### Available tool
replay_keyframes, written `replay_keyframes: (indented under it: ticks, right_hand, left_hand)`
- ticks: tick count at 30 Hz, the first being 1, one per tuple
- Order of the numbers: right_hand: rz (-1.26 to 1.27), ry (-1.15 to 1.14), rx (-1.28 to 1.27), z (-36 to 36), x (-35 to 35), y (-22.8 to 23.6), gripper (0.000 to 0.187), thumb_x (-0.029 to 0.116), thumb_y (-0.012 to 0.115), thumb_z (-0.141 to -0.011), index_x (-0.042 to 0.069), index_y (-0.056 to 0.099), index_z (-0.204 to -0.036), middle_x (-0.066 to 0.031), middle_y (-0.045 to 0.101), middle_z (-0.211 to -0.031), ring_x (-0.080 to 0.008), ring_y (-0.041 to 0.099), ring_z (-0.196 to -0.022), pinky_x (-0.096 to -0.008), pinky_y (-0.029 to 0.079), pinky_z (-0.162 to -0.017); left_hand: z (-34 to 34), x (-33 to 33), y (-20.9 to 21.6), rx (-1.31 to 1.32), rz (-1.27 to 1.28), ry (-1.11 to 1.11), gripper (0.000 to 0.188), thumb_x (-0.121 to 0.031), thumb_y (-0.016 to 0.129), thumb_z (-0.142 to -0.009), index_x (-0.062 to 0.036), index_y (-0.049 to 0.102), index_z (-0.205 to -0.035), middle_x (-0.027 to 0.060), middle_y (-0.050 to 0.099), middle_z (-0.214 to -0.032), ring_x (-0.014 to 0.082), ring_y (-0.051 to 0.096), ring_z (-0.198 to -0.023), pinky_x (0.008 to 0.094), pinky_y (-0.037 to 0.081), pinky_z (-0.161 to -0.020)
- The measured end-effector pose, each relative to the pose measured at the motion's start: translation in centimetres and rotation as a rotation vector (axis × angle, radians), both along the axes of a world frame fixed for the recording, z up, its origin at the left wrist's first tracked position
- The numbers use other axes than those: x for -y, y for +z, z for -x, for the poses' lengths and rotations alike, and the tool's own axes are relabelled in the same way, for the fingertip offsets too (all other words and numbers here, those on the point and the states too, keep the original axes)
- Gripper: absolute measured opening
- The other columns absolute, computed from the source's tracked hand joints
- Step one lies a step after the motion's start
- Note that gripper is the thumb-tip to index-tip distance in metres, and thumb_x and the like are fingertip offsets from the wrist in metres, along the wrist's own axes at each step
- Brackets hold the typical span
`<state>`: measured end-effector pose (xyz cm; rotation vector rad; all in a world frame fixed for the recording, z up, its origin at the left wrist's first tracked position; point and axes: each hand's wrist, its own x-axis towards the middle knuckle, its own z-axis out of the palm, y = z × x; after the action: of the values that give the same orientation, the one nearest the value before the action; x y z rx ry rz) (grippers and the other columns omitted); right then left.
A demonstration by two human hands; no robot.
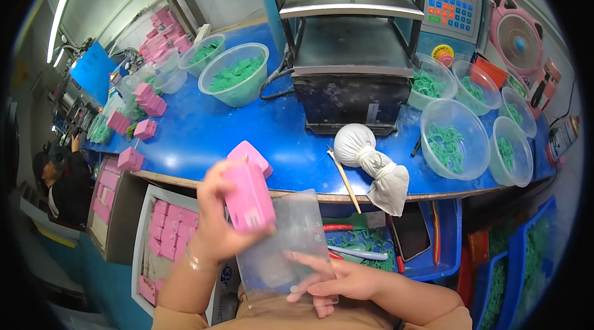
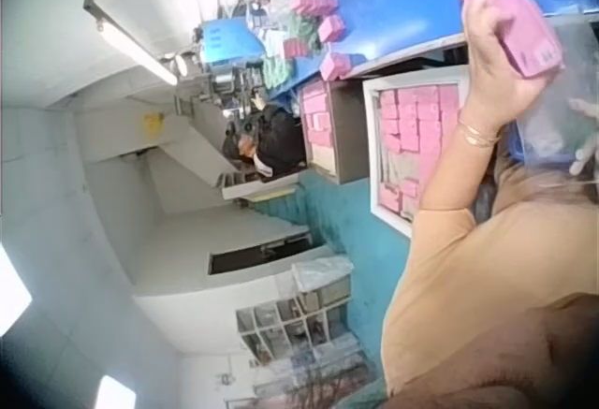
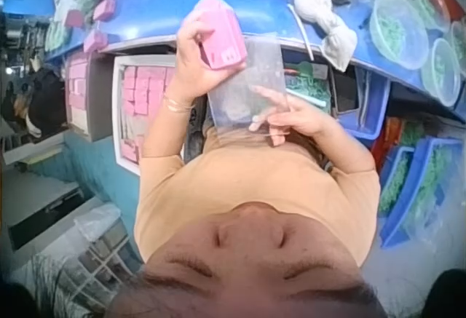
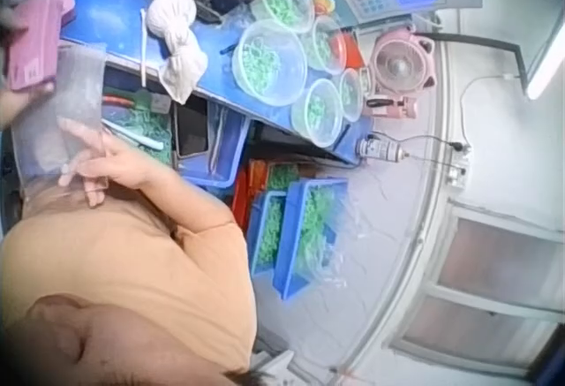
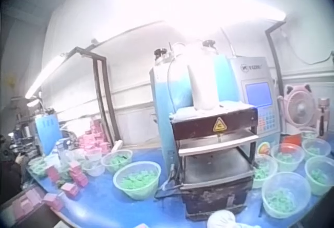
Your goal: Handling, painting, and assembling small green decorative components using wax molds and glue near a production machine.
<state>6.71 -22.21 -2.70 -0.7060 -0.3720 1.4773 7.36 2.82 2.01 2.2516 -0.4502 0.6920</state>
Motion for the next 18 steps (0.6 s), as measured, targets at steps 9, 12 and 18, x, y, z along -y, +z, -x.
replay_keyframes:
  ticks: [9, 12, 18]
  right_hand:
    - [0.045, -0.158, 0.547, 2.1, -0.3, -2.0, 0.032, 0.013, 0.049, -0.094, 0.002, 0.047, -0.124, -0.0089, 0.062, -0.105, -0.0153, 0.060, -0.092, -0.0263, 0.049, -0.075]
    - [0.057, -0.172, 0.575, 2.4, -0.2, -2.0, 0.028, 0.013, 0.050, -0.093, 0.002, 0.051, -0.118, -0.0081, 0.062, -0.104, -0.0150, 0.060, -0.091, -0.0269, 0.049, -0.075]
    - [0.100, -0.138, 0.545, 2.9, -0.1, -1.2, 0.042, 0.011, 0.050, -0.093, 0.005, 0.038, -0.133, -0.0114, 0.061, -0.109, -0.0156, 0.060, -0.088, -0.0265, 0.049, -0.071]
  left_hand:
    - [6.6, 1.7, 0.4, 0.262, -0.242, -0.119, 0.035, -0.025, 0.077, -0.067, -0.0298, 0.060, -0.098, 0.0071, 0.044, -0.118, 0.0322, 0.040, -0.118, 0.0593, 0.033, -0.098]
    - [6.9, 1.9, 0.1, 0.297, -0.213, -0.116, 0.034, -0.023, 0.076, -0.068, -0.0301, 0.061, -0.099, 0.0071, 0.044, -0.117, 0.0311, 0.041, -0.118, 0.0568, 0.036, -0.098]
    - [6.9, 2.1, -0.7, 0.186, -0.128, -0.085, 0.040, -0.030, 0.077, -0.069, -0.0245, 0.062, -0.106, 0.0129, 0.041, -0.126, 0.0358, 0.039, -0.120, 0.0569, 0.032, -0.099]
